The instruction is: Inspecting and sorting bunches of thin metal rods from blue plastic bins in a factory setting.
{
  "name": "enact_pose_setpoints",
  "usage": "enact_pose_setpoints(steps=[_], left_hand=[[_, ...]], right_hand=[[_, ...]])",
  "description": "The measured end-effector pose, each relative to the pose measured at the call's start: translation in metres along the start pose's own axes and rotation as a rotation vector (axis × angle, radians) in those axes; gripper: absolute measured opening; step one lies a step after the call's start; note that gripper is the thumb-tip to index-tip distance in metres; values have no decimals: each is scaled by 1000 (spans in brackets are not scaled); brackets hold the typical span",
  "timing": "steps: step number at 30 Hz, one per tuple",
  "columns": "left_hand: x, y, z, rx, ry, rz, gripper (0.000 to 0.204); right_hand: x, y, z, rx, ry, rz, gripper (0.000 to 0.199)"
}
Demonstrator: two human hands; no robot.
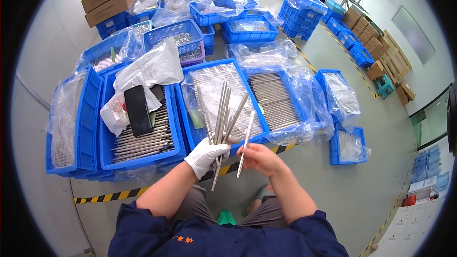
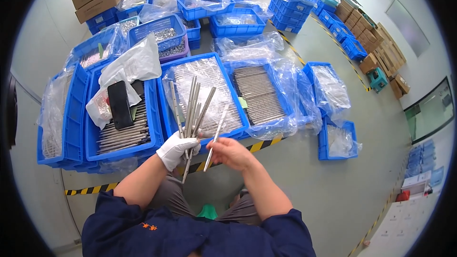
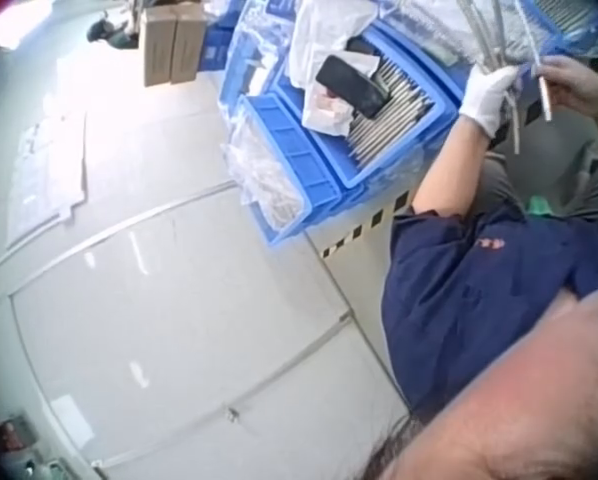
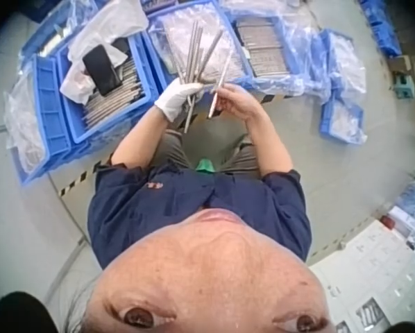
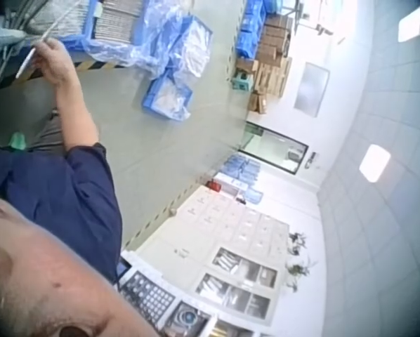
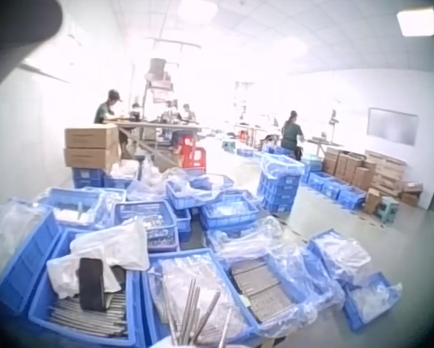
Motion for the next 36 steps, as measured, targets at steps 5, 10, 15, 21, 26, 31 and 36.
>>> enact_pose_setpoints(steps=[5, 10, 15, 21, 26, 31, 36], left_hand=[[-16, 1, -3, 44, -122, -84, 29], [1, 14, 1, -77, -64, 54, 31], [38, 18, 10, -171, 145, -192, 32], [25, 16, 4, -61, 43, 23, 26], [-16, -8, -6, 144, -166, 248, 29], [-21, -19, -5, 172, -209, 313, 28], [-19, -18, -7, 202, -203, 438, 26]], right_hand=[[-32, 31, 2, -187, -174, 31, 15], [-64, 53, -7, -277, -259, -96, 17], [-101, 74, -24, -362, -573, -281, 18], [-41, -20, -20, 102, -143, -277, 11], [47, -76, -30, 491, 292, 155, 12], [41, -78, -30, 518, 90, 133, 15], [42, -92, -41, 531, 156, 50, 12]])
Point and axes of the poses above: each hand's wrist, its own z-axis towards the middle knuckle, its own x-axis out of the back of the hand, y = z × x, the point moved 9 cm from there along z, towards the middle knuckle, and after that the axes turned 4 degrees about -y, right-handed, at the moved point
